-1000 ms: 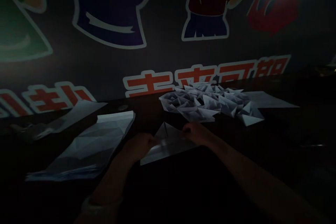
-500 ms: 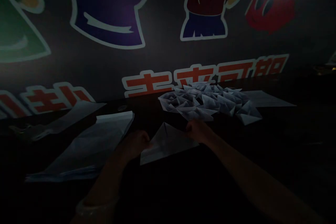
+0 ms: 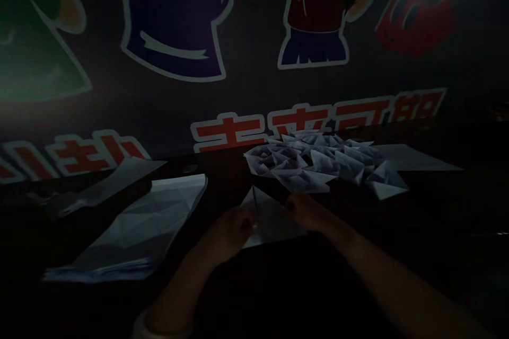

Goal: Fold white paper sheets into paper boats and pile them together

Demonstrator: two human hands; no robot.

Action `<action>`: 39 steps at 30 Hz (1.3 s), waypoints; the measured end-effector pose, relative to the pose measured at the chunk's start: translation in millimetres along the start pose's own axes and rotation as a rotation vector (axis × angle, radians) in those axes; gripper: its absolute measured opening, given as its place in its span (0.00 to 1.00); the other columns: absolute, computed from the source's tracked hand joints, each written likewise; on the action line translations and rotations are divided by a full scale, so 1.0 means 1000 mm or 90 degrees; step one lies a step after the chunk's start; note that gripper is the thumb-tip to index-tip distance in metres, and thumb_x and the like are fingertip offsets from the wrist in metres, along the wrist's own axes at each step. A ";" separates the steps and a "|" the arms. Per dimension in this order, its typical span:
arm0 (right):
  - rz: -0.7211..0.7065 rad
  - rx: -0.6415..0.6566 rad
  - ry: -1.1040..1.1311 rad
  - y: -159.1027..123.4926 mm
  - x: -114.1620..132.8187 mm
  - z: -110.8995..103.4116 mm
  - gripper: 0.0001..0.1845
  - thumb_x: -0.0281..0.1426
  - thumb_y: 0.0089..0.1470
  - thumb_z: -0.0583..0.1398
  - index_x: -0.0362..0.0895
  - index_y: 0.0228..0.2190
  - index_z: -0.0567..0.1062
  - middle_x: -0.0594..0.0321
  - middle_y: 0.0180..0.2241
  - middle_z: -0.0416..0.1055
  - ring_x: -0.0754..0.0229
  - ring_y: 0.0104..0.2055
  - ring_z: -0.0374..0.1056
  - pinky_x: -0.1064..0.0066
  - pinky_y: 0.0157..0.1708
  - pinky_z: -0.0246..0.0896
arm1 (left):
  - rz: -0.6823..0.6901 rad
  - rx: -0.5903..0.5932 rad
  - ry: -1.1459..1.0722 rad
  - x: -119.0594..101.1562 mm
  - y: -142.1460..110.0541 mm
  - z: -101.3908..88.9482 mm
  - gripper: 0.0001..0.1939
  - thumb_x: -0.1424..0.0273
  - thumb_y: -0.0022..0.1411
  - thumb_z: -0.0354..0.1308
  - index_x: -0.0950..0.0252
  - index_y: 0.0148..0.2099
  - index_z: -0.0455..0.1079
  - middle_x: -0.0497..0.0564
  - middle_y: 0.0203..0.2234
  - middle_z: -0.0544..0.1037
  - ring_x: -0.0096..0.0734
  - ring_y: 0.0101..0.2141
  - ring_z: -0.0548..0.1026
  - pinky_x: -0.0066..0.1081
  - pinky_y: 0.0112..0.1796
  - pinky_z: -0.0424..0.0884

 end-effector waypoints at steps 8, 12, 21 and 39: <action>-0.327 -0.252 0.160 -0.024 0.054 -0.020 0.10 0.36 0.55 0.60 0.46 0.38 0.77 0.57 0.40 0.77 0.54 0.43 0.71 0.62 0.46 0.63 | -0.010 -0.104 -0.353 -0.030 0.003 -0.015 0.22 0.56 0.60 0.54 0.62 0.52 0.70 0.53 0.46 0.78 0.45 0.48 0.73 0.40 0.49 0.68; -0.504 -0.161 0.090 -0.043 0.075 -0.015 0.26 0.41 0.50 0.64 0.51 0.51 0.71 0.59 0.55 0.68 0.51 0.57 0.62 0.55 0.57 0.54 | -0.090 -0.198 -0.451 -0.024 0.002 -0.025 0.25 0.54 0.61 0.52 0.68 0.51 0.72 0.54 0.41 0.80 0.47 0.48 0.74 0.40 0.49 0.68; -0.387 -0.255 0.066 -0.029 0.045 -0.033 0.09 0.33 0.55 0.59 0.48 0.38 0.78 0.59 0.41 0.76 0.53 0.47 0.69 0.56 0.53 0.56 | -0.209 0.045 -0.396 0.022 0.000 -0.023 0.22 0.59 0.52 0.61 0.67 0.46 0.74 0.54 0.39 0.81 0.44 0.39 0.78 0.35 0.38 0.71; -0.327 0.061 -0.006 -0.015 0.029 0.005 0.09 0.26 0.49 0.63 0.46 0.34 0.81 0.61 0.38 0.78 0.56 0.43 0.72 0.67 0.45 0.61 | 0.006 0.023 0.042 0.009 -0.007 -0.024 0.27 0.56 0.46 0.68 0.60 0.48 0.73 0.54 0.48 0.75 0.45 0.49 0.71 0.36 0.49 0.66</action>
Point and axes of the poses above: each hand's wrist, its own y-axis towards the middle knuckle, its own z-axis out of the palm, x = y × z, the point moved 3 cm from there along y, towards the middle knuckle
